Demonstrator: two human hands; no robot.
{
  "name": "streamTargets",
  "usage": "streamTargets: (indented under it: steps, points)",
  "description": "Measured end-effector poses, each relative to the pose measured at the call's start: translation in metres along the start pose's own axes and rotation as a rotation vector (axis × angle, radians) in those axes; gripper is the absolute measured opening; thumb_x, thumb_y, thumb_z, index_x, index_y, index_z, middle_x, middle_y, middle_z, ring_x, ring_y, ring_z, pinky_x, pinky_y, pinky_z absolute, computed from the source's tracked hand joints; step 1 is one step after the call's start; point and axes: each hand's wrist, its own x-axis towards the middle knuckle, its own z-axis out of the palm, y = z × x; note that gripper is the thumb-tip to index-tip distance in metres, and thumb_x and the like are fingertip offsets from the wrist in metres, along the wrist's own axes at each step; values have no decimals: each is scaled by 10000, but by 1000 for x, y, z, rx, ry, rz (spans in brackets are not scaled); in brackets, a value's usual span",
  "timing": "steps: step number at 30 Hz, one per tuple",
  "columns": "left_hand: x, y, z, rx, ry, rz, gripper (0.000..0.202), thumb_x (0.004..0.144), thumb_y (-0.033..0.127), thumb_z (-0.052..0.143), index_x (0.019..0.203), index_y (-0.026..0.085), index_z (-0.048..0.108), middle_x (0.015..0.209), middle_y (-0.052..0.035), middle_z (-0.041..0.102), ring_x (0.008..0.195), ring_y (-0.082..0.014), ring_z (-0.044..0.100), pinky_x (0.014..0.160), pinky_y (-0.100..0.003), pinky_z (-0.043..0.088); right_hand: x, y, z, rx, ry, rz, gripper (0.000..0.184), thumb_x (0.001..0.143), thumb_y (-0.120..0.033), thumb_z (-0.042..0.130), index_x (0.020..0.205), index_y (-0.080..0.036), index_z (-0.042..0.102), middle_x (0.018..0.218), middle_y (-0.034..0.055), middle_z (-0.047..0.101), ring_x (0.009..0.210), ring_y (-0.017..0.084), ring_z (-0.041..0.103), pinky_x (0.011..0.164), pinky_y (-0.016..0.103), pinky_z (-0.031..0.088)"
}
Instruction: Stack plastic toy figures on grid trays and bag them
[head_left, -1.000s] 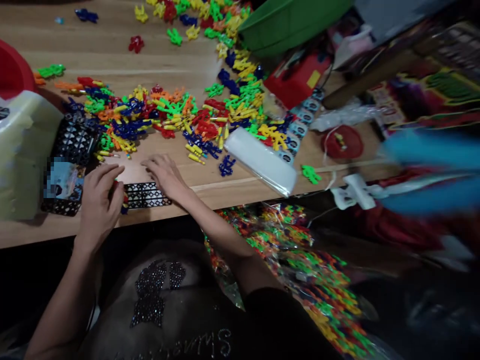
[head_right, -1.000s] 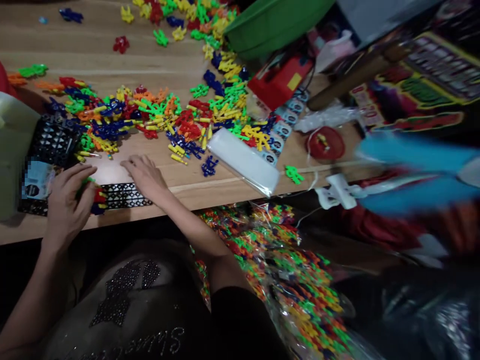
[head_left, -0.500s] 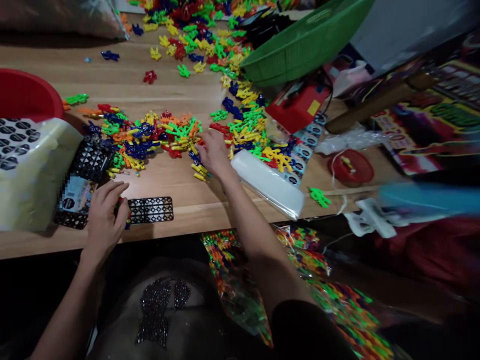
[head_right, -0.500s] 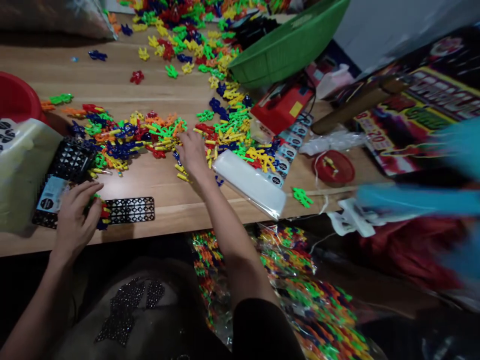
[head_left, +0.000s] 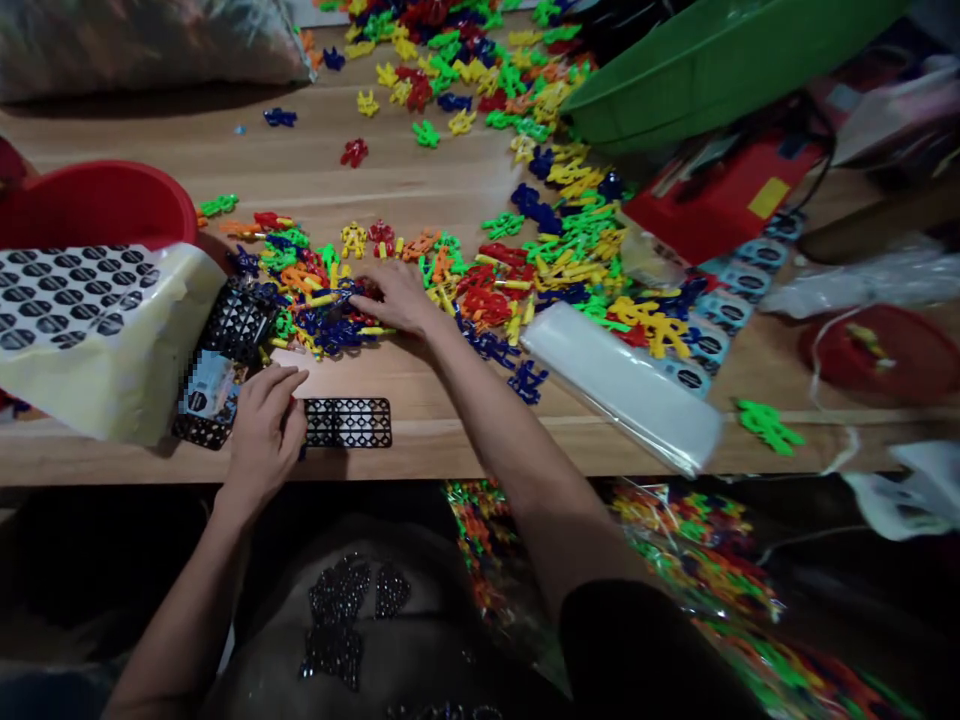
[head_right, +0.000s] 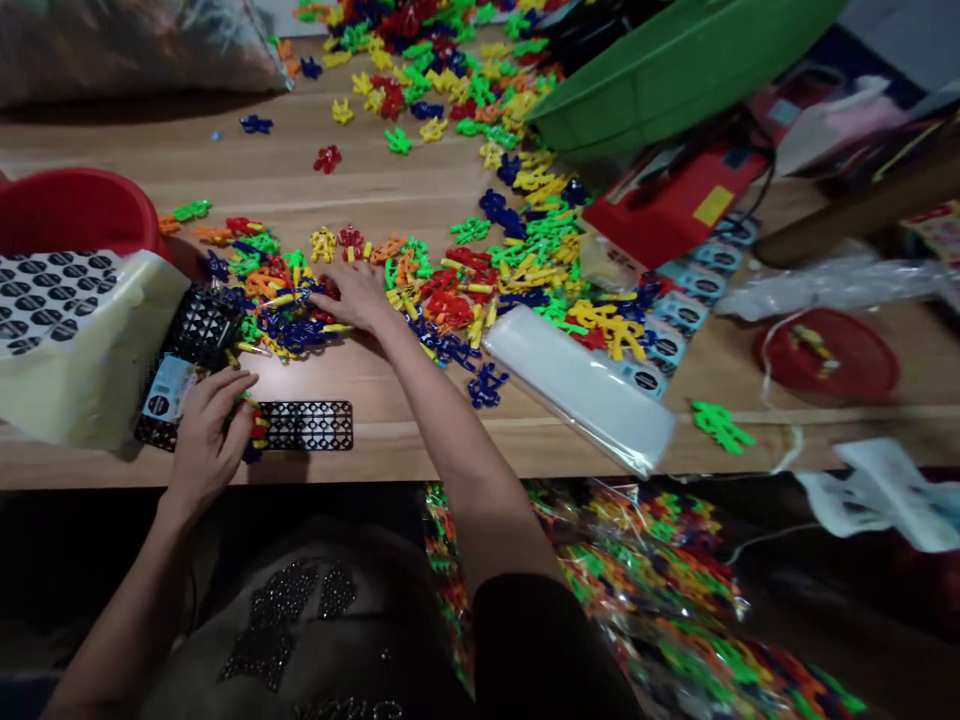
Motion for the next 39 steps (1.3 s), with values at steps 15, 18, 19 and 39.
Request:
streamTargets:
  steps: [15,18,19,39]
  points:
    - [-18,8,-11,-9,-59,-38,345,1091,312,497,1395,223,634,1399,-117,694,1396,-282,612,1290,-559,397,-144,-46,-2,-31,-89,-5,211,982,-146,623,1186,-182,663,1149,157,700,1110,351,616,970,496,536]
    - [-16,8,-12,-18,-68,-35,372,1105,347,496,1441,227,601,1469,-120,670,1459,-274,582,1326,-555,360,-151,-52,8,81,-80,29,331,954,-89,570,1271,-170,611,1213,176,695,1142,344,634,1008,508,539]
    - [-16,8,-11,-28,-67,-29,379,1109,338,483,1454,224,590,1493,-125,656,1486,-269,562,1318,-537,381,-153,-55,11,149,-67,16,386,953,-88,546,1329,-168,579,1259,184,686,1164,338,638,1023,513,539]
    - [-14,3,-11,-32,-85,87,486,1090,233,454,1573,284,471,1560,-96,617,1556,-262,490,1303,-528,415,-140,-124,82,551,-141,-129,549,861,-40,452,1385,-181,374,944,42,649,852,237,664,789,351,552]
